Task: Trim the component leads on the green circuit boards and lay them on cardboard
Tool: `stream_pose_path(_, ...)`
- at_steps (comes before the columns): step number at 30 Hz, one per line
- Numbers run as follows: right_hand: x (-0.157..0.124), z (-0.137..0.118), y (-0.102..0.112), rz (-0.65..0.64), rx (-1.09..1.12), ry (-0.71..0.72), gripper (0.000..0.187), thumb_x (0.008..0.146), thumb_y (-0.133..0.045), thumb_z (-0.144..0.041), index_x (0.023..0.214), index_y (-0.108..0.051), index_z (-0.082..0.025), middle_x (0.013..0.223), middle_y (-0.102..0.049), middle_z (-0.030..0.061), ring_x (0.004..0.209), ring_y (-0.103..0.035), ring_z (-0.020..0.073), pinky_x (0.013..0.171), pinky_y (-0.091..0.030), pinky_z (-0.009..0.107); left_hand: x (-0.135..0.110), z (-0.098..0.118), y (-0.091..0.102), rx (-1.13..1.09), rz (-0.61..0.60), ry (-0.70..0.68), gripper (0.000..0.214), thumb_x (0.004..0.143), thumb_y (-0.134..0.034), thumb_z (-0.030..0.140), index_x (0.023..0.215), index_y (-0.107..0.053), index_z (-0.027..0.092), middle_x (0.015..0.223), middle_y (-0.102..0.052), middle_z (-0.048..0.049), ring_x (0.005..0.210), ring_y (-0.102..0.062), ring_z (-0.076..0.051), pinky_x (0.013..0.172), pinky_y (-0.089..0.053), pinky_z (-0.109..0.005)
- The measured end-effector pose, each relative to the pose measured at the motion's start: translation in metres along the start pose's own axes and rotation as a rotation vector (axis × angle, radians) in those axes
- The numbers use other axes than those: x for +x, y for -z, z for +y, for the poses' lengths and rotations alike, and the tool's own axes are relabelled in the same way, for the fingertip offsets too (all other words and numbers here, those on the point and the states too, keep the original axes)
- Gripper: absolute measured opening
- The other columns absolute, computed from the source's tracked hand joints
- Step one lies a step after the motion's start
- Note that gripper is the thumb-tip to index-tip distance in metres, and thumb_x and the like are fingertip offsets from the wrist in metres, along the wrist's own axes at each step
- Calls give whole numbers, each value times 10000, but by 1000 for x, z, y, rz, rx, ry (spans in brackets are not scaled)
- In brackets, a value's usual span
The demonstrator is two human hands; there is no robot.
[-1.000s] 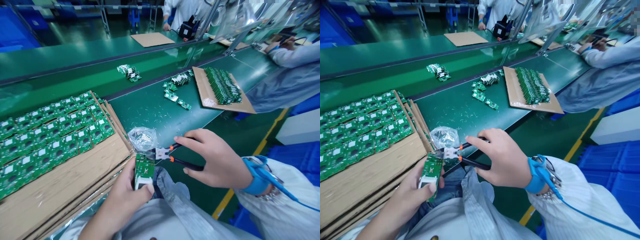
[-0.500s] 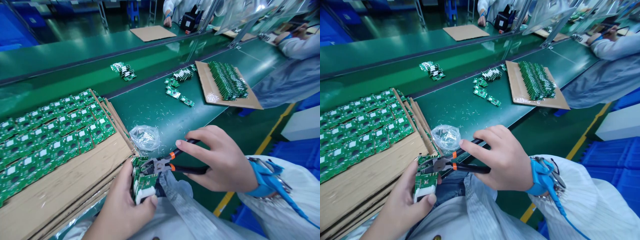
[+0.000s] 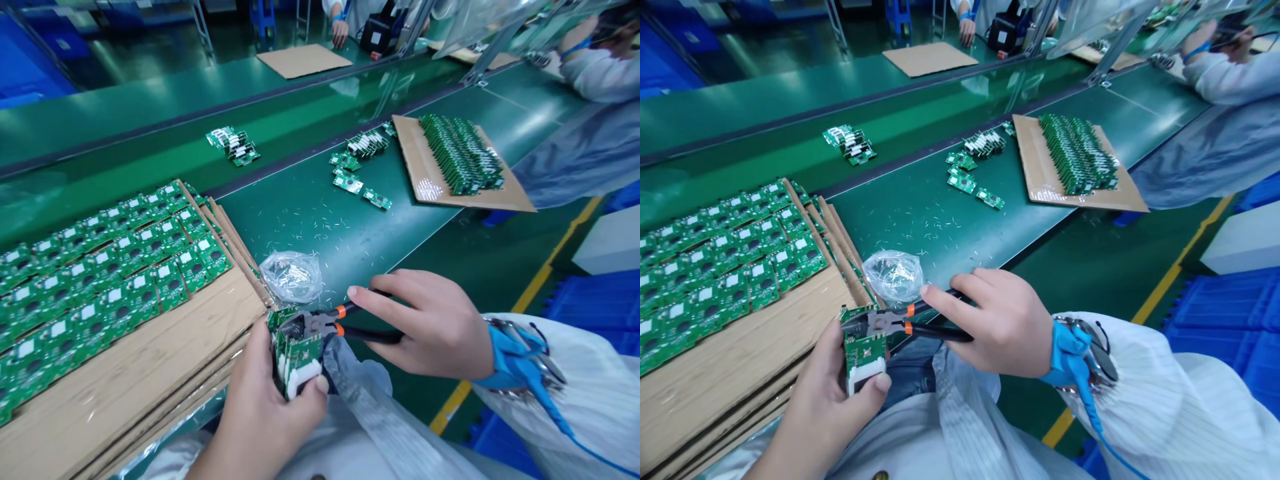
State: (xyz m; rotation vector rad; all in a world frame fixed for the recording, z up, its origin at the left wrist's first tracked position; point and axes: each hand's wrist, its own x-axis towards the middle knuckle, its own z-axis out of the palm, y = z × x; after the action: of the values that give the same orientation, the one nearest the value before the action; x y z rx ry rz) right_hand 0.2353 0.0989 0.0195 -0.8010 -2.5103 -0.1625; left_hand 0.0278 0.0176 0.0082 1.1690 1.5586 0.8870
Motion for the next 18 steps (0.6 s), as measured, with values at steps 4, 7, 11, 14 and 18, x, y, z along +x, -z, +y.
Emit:
stream_pose_path(4,-2,2,0,-26,23,-1,305,794,-580,-270,1071,-597,-143,773,-650,75,598,-553,148,530,-418,275,4,4,-4,-50,-19,21,394,671,-618,231,1044,-493,202,909,-625,-40,793,-594,-213,714,-470,-315)
stream_pose_path(7,-3,6,4,-153,98,-58,339,788,-566,-277,1097,-612,-144,751,-643,61,579,-554,138,513,-407,260,10,3,-4,-197,-92,95,436,699,-618,238,1112,-484,204,1001,-627,-38,889,-581,-203,766,-453,-286)
stream_pose_path(11,0,18,14,-346,405,-245,448,762,-596,-336,1185,-576,-188,826,-654,33,601,-571,120,520,-434,226,12,-2,-1,-301,-194,174,395,733,-609,289,1096,-498,180,936,-631,-26,827,-556,-169,757,-436,-261)
stream_pose_path(14,3,24,16,-331,402,-288,501,749,-619,-332,1218,-553,-168,918,-654,66,707,-604,158,595,-482,257,8,-1,2,-296,-170,162,416,714,-625,257,1103,-494,194,855,-616,3,741,-536,-141,690,-431,-229)
stream_pose_path(18,5,24,10,-215,137,-119,476,739,-608,-314,1174,-583,-122,940,-618,139,774,-591,230,627,-477,350,5,7,3,-275,-185,79,482,666,-622,130,1116,-489,244,892,-619,25,766,-566,-128,695,-451,-198)
